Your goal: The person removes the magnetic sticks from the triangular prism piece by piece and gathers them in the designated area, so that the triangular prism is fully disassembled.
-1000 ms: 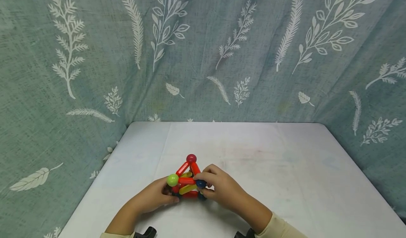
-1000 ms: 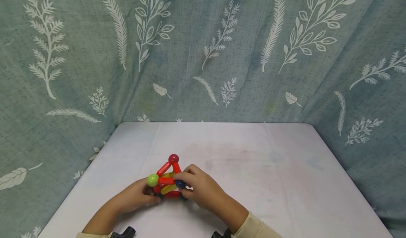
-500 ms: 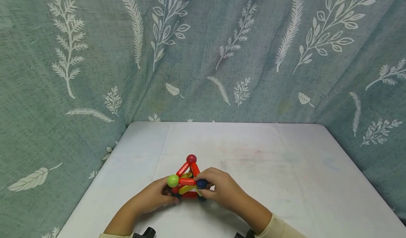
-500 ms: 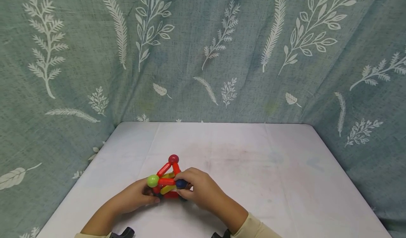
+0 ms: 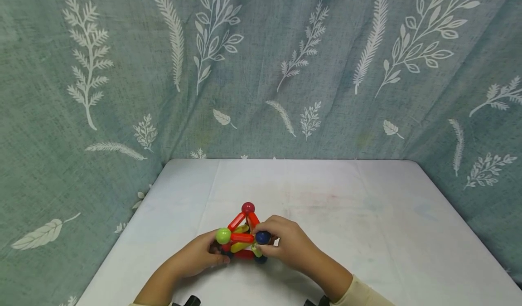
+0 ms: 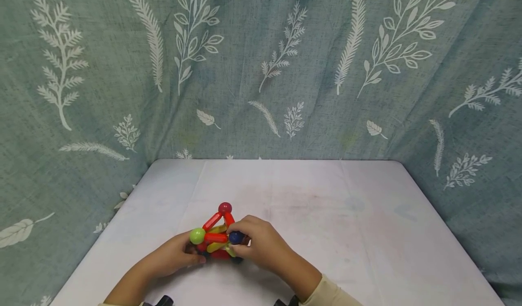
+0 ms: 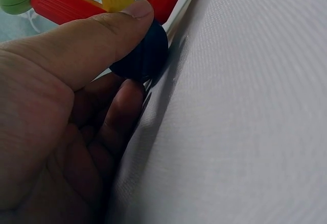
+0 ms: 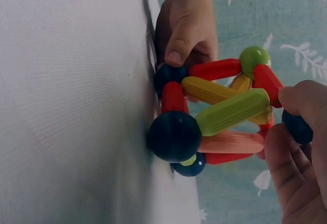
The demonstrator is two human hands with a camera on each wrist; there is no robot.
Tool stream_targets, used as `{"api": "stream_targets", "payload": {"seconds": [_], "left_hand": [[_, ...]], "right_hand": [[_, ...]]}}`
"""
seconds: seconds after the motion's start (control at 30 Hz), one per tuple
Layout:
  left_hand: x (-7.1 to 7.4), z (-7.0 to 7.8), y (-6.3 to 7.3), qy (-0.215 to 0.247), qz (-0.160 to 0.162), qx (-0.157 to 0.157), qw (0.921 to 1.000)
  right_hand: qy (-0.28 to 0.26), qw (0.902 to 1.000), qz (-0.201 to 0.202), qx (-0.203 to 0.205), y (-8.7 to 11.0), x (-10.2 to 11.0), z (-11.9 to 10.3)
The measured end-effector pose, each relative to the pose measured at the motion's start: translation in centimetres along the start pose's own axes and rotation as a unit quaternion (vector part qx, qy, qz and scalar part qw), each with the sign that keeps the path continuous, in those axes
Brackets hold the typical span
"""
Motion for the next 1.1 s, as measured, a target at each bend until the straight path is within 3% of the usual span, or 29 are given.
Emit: {"api": "stream_targets", "payload": {"seconds": [0.4,0.77,1.1], "left_hand": [[0.0,0.1,0.0,-0.001,0.001,0.0,1.0],[-0.1,0.2,0.0,-0.002,-0.002,0.001,1.0],[-0.1,0.3,0.1,-0.009,0.0,-0.004,1.0]], "right_hand": [[-0.066,0.9977,-0.019,0.0,0.0,0.3,0.1],[-0.047,0.9987,0.02,-0.011,-0.1,1.2,0.5],[-0.062,0.9896,0.07,-0.109,-0.5,2.1,3.8]]}}
Point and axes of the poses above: each hand's wrist, its own y-axis away from the middle knuckle, its own x-axis out of the back of the hand, z = x × y, the point moved 1 cm from there along -y, towards the middle knuckle, and after that the axes turned 1 degree about z, right-handed, at the moved point
